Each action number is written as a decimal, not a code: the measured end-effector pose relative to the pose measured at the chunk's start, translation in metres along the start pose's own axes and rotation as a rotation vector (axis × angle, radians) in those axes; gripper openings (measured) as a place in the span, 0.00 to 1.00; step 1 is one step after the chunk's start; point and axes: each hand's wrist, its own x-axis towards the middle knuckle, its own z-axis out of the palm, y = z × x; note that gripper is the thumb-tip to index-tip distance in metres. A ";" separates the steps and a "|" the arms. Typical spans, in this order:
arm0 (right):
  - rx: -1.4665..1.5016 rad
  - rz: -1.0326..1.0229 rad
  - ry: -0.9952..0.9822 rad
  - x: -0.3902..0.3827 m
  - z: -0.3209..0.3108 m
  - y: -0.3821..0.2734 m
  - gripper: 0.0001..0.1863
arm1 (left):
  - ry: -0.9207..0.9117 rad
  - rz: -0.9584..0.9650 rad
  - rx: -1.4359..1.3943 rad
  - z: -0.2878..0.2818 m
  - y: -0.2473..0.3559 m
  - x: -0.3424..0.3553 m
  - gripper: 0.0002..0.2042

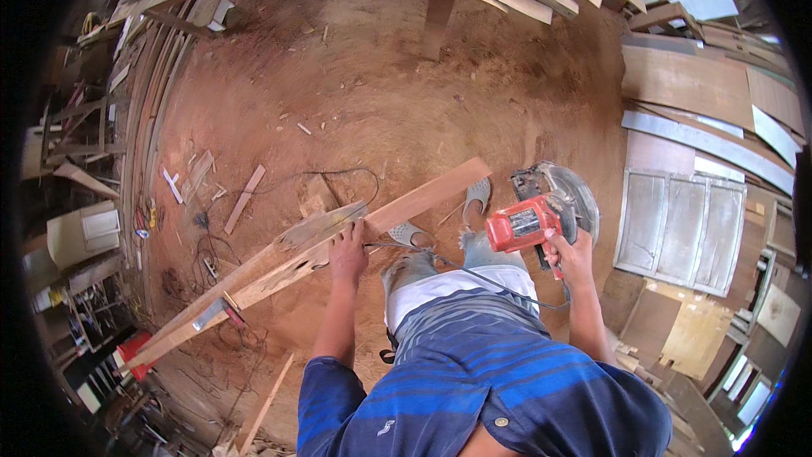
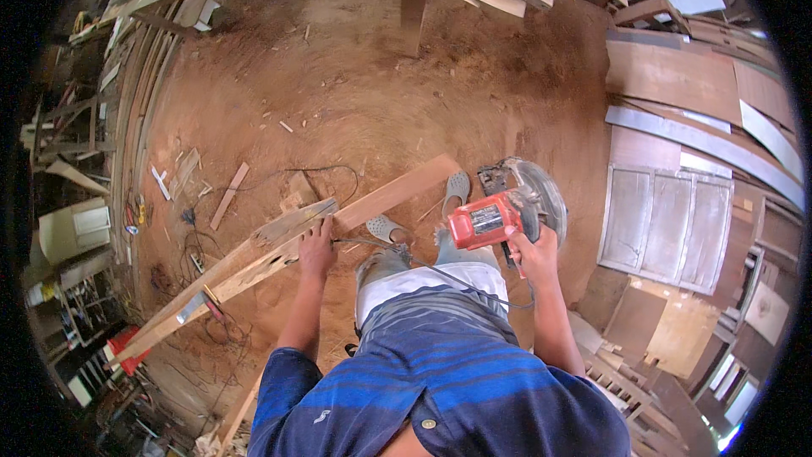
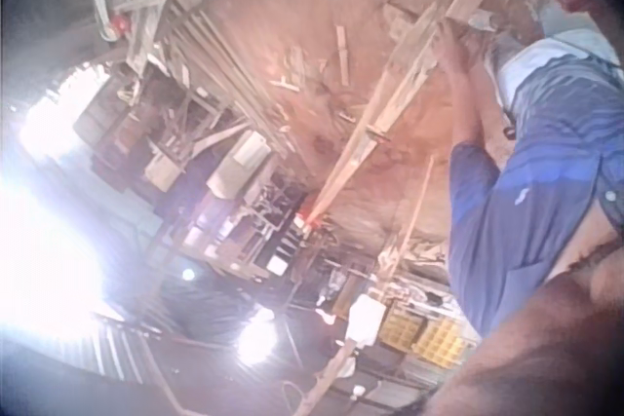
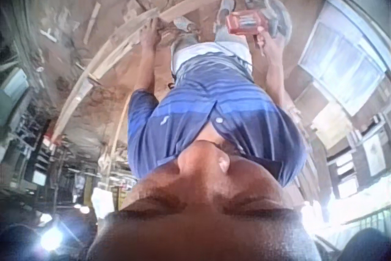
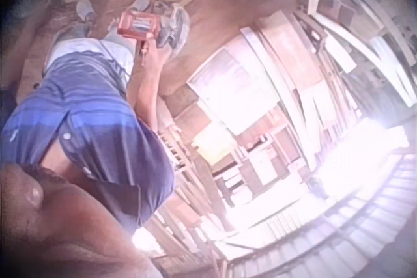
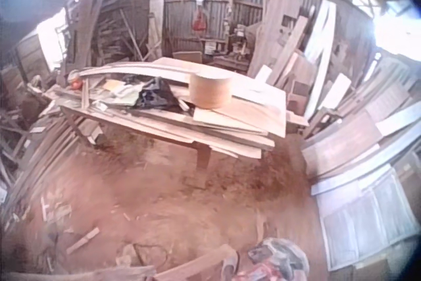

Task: The person measures a long wooden beam with a tape measure, marks it, and then uses a circular saw to cut the beam.

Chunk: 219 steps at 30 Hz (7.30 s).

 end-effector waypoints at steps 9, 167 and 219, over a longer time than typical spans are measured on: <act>-0.060 0.018 -0.091 -0.009 0.040 0.044 0.12 | -0.030 -0.140 -0.215 -0.028 -0.005 -0.019 0.35; -0.004 -0.465 -0.471 0.076 0.056 0.170 0.40 | 0.060 0.079 -0.013 0.038 0.085 0.122 0.32; 0.051 -0.292 -0.261 0.032 0.001 0.135 0.30 | -1.851 0.979 -2.242 -0.185 0.484 -0.027 0.18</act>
